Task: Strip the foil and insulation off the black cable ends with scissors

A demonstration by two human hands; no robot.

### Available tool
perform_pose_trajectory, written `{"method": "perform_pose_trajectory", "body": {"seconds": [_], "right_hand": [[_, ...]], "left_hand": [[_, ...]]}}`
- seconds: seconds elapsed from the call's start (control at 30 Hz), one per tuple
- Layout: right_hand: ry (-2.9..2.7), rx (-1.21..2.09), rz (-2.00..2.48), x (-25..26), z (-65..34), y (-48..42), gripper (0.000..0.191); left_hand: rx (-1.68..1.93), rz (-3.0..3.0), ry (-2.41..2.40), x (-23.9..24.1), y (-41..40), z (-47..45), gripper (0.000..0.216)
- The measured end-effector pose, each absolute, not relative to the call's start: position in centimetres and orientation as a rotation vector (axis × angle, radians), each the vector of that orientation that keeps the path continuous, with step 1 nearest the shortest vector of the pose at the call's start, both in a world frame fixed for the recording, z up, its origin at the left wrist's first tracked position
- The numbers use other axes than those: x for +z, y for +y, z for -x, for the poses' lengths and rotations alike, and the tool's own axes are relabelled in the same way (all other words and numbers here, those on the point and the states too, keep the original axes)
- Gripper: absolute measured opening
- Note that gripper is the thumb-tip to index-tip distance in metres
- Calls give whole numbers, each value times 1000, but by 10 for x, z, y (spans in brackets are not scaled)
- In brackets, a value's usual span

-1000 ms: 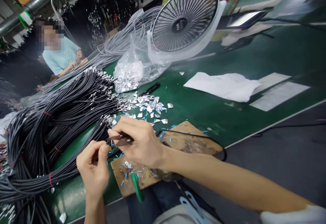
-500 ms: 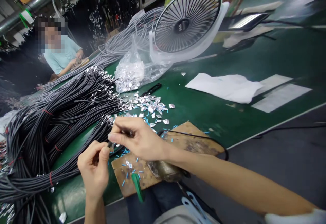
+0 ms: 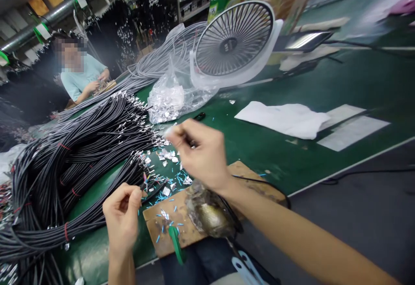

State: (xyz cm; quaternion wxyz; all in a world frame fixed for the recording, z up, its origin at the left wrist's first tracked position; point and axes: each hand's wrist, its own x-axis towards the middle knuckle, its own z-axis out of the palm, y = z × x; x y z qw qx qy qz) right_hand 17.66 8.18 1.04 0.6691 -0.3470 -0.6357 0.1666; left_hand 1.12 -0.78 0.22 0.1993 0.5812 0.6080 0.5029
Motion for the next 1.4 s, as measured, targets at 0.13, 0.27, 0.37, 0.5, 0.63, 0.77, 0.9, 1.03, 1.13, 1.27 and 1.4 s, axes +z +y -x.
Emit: {"method": "perform_pose_trajectory", "body": {"seconds": [0.13, 0.27, 0.37, 0.5, 0.63, 0.77, 0.9, 1.03, 1.13, 1.27, 1.4], "right_hand": [[-1621, 621, 569, 6, -163, 74, 10], [-1674, 682, 512, 4, -160, 67, 11], [-1698, 688, 464, 5, -162, 66, 11], [-1725, 659, 450, 3, -163, 66, 8], [-1726, 655, 451, -1, -160, 67, 7], [-1726, 662, 460, -4, -160, 67, 8], [-1738, 611, 468, -4, -162, 68, 8], [-1698, 693, 499, 1, -162, 68, 11], [-1655, 794, 527, 4, -161, 68, 14], [-1670, 774, 507, 5, -163, 68, 14], [-1701, 806, 521, 5, -163, 68, 16]], "left_hand": [[1601, -1618, 1715, 4, -4, -14, 19], [1655, -1650, 1726, 2, -4, -15, 17], [1640, -1702, 1758, -2, -5, -15, 18], [1624, -1740, 1745, -4, -5, -16, 15], [1655, -1876, 1769, -1, -4, -19, 12], [1617, -2043, 1832, -1, -5, -20, 9], [1617, -2091, 1850, -6, -5, -20, 6], [1645, -2140, 1842, -10, -5, -19, 5], [1667, -2169, 1824, -12, -5, -18, 5], [1671, -2196, 1809, -12, -5, -17, 7], [1674, -2200, 1825, -11, -6, -17, 7]]}}
